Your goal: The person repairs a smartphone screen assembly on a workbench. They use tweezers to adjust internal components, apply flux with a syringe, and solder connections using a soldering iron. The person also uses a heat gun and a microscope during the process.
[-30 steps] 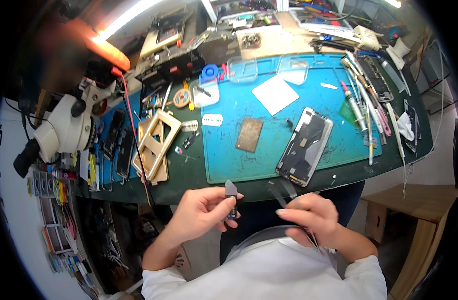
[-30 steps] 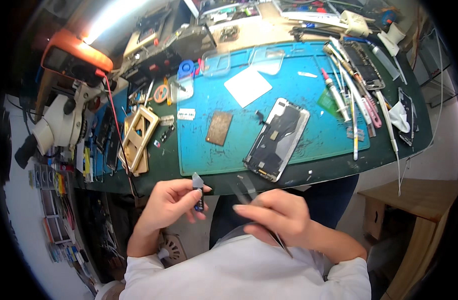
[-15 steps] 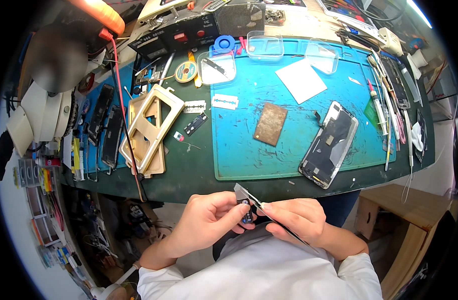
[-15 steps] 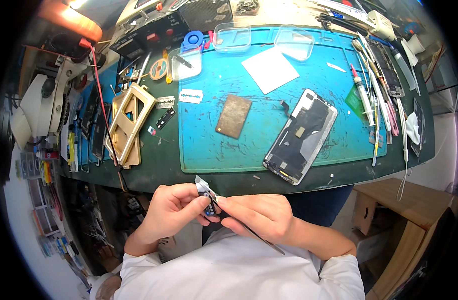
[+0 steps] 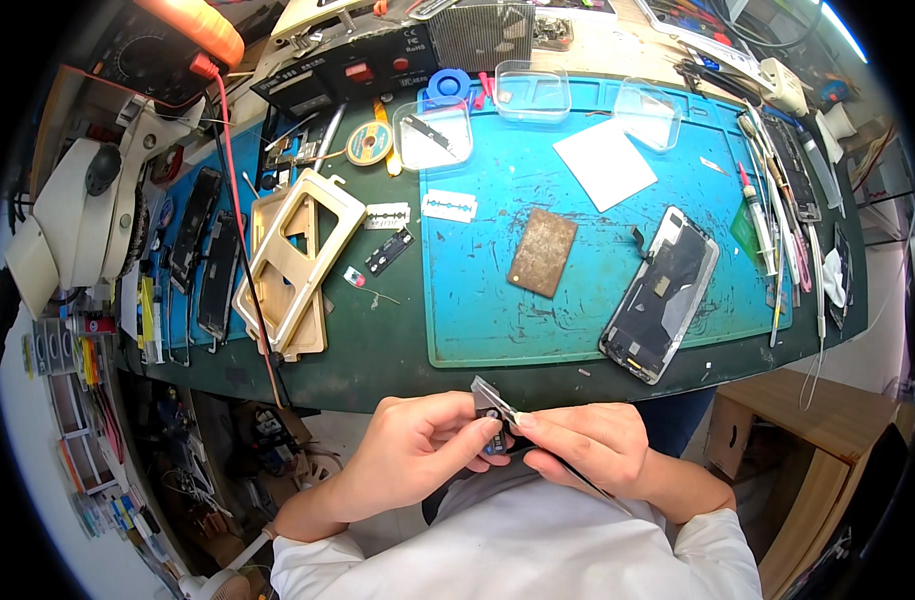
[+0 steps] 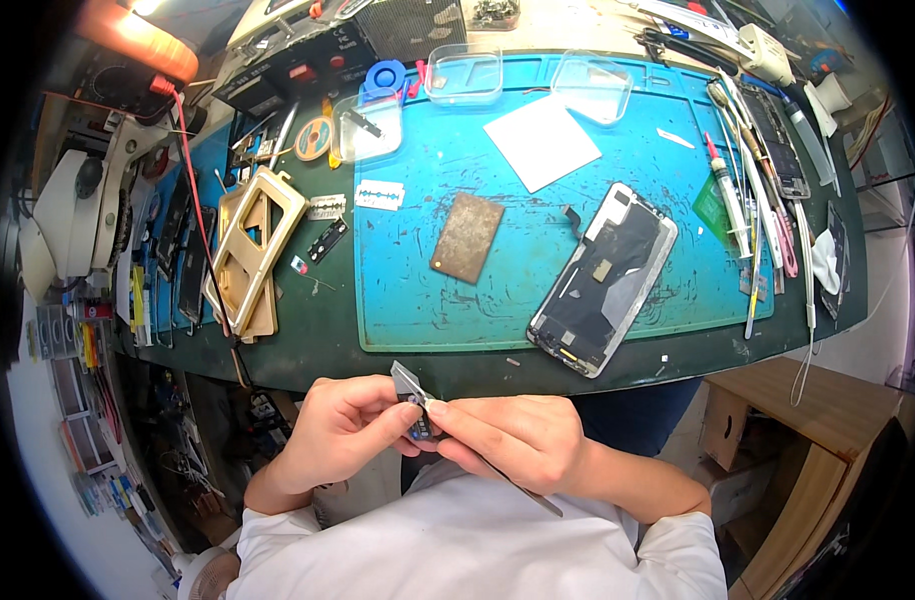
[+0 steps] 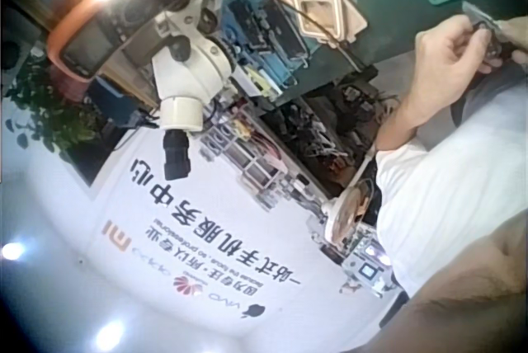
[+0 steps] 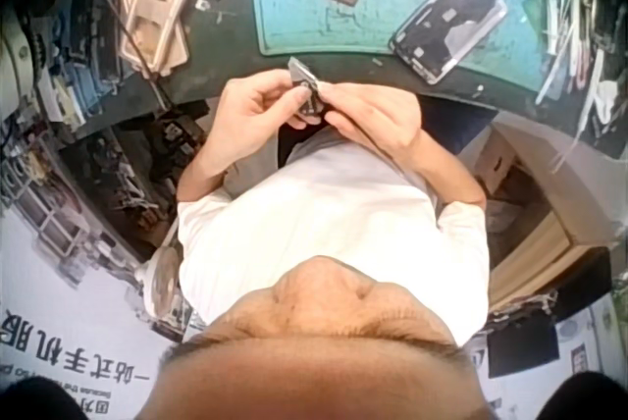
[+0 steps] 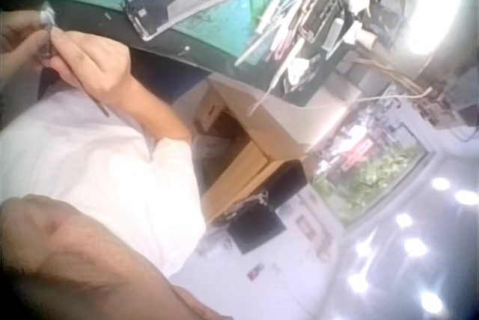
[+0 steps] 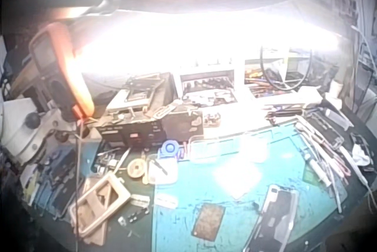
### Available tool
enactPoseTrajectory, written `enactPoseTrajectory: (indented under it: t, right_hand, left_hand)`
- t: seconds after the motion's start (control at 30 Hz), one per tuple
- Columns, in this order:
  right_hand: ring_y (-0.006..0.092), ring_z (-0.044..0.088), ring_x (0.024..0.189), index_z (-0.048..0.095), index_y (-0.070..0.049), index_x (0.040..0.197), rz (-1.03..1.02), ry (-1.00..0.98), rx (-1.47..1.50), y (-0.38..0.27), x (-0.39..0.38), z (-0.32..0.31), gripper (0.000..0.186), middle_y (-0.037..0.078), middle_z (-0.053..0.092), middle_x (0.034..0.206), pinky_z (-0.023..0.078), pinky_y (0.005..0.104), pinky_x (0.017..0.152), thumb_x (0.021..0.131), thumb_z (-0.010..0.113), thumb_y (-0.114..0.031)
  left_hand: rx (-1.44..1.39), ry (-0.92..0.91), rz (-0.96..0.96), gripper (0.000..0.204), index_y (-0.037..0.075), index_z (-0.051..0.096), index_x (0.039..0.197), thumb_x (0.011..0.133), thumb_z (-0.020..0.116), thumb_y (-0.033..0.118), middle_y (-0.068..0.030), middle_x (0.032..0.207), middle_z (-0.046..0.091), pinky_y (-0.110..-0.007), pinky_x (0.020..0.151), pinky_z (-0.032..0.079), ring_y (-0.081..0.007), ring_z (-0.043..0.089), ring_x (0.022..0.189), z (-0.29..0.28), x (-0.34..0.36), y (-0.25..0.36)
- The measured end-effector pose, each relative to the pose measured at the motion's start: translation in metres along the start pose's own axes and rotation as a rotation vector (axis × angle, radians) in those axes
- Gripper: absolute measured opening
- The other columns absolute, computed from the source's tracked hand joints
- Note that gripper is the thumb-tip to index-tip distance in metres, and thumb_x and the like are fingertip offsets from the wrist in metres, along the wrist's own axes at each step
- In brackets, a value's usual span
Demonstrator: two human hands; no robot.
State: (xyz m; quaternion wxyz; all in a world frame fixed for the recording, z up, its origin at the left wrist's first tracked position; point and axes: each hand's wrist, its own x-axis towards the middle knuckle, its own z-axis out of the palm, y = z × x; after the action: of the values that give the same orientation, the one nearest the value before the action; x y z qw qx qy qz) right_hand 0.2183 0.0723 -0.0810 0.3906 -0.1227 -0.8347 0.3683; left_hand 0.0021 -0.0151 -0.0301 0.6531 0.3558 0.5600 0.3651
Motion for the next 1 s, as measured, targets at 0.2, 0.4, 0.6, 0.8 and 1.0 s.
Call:
enactPoseTrajectory:
  t: [0.2,0.4,0.6,0.8,1.0]
  right_hand:
    - [0.0206,0.075,0.076,0.073,0.003,0.114,0.0,0.023,-0.021,0.001,0.002,0.001,0.035,0.012,0.077,0.097,0.061,0.0285,0.06,0.083,0.082,-0.009]
    - [0.0209,0.075,0.076,0.073,0.003,0.114,0.002,0.027,-0.025,0.001,0.002,0.001,0.034,0.012,0.077,0.098,0.061,0.0287,0.061,0.083,0.082,-0.008]
    - [0.0223,0.076,0.077,0.072,0.004,0.115,-0.02,0.031,0.009,0.001,-0.001,0.0,0.035,0.014,0.077,0.099,0.061,0.0297,0.061,0.084,0.081,-0.007]
    - [0.0261,0.077,0.08,0.065,0.002,0.122,-0.002,0.074,0.129,-0.005,-0.009,-0.019,0.028,0.016,0.077,0.1,0.062,0.0334,0.063,0.101,0.066,-0.016]
    - [0.0289,0.077,0.085,0.065,0.006,0.12,-0.051,0.207,0.166,-0.02,-0.008,-0.05,0.027,0.018,0.076,0.101,0.064,0.0355,0.069,0.099,0.068,-0.009]
  left_hand:
    - [-0.012,0.003,0.003,0.022,-0.009,0.067,0.117,0.105,0.059,0.008,-0.011,0.102,0.076,-0.027,0.075,0.064,-0.0173,0.076,0.09,0.0,0.0,-0.002]
    - [-0.001,0.008,-0.002,0.019,-0.011,0.068,0.11,0.105,0.059,0.005,-0.014,0.096,0.076,-0.028,0.075,0.066,-0.0177,0.075,0.089,0.002,0.002,0.002]
    - [-0.012,0.009,-0.021,0.02,-0.011,0.068,0.111,0.105,0.058,0.005,-0.0149,0.096,0.075,-0.029,0.075,0.066,-0.0178,0.075,0.088,0.002,-0.001,0.002]
    - [0.159,0.114,0.036,0.023,-0.004,0.068,0.123,0.103,0.058,0.005,-0.0053,0.094,0.071,-0.023,0.065,0.06,-0.0133,0.073,0.085,-0.006,-0.01,0.039]
    - [0.75,0.644,0.586,0.026,0.002,0.07,0.124,0.099,0.061,0.006,-0.0042,0.089,0.069,-0.024,0.059,0.052,-0.0086,0.068,0.075,-0.067,0.062,0.133]
